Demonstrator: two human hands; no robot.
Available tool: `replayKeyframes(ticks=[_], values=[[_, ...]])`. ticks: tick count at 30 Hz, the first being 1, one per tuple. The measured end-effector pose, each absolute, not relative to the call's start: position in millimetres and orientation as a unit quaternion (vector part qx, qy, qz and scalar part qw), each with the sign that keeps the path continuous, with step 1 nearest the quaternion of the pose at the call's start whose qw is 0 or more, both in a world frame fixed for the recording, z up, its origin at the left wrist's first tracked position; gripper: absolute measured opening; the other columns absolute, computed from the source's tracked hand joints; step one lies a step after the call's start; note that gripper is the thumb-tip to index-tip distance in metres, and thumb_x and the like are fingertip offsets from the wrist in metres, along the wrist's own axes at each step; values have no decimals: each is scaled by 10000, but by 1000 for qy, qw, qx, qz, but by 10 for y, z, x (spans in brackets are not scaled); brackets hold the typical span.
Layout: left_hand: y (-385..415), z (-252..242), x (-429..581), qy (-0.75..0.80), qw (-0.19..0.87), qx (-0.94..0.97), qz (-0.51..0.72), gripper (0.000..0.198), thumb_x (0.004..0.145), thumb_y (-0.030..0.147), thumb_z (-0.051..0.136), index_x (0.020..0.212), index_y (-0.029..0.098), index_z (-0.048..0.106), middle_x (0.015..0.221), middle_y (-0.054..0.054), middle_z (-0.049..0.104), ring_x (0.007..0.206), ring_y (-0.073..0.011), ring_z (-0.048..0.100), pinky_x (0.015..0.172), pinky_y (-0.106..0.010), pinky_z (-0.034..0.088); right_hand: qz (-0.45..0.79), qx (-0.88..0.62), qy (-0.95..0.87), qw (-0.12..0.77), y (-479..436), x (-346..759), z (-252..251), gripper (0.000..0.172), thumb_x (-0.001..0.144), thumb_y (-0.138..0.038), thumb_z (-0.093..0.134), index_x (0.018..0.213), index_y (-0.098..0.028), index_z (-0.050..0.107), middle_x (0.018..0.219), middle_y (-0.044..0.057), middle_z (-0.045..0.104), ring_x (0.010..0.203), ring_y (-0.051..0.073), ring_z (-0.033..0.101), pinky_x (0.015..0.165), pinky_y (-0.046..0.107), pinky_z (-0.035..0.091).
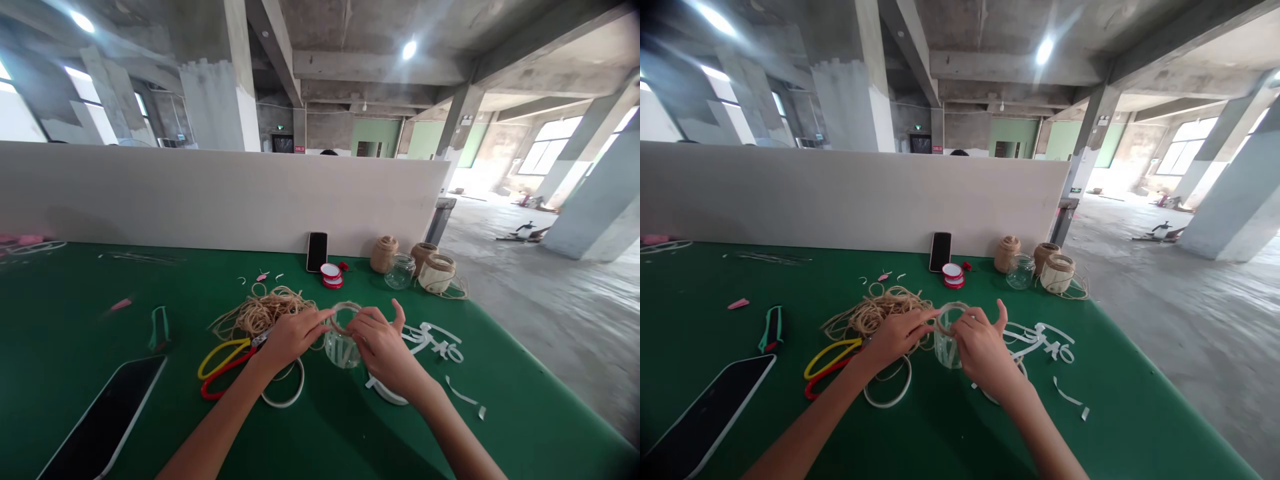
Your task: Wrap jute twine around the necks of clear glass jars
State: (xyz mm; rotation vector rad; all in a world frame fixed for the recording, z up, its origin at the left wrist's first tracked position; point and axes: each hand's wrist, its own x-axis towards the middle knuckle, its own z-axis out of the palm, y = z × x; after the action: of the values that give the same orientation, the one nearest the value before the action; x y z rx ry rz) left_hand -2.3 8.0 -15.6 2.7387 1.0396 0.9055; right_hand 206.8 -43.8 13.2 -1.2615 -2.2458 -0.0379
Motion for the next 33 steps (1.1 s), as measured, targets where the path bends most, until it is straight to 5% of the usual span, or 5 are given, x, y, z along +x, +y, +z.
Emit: replayKeyframes(ticks=[15,20,33], values=[[63,-138,-35,332,-4,895,297,331,949,333,377,1246,243,493,850,-23,631,722,-127,596,632,-207,440,36,-459,-841,284,-424,2201,167,212,797,-97,432,842,-248,574,902,1,644,1063,222,472,1004,611,-43],[77,-166,-39,333,19,893,302,326,943,314,398,1254,259,481,939,-26,639,794,-139,601,694,-231,455,9,-463,-837,291,-443,2043,181,74,827,-263,518,845,-247,588,844,3,650,1022,226,494,1017,596,-70],[63,-147,-46,346,23,893,287,360,942,321,395,1296,265,431,1056,-35,635,897,-159,613,821,-283,478,-3,-465,-841,279,-441,1950,139,136,826,-132,463,758,-210,551,805,-14,623,974,176,521,1018,557,-98]])
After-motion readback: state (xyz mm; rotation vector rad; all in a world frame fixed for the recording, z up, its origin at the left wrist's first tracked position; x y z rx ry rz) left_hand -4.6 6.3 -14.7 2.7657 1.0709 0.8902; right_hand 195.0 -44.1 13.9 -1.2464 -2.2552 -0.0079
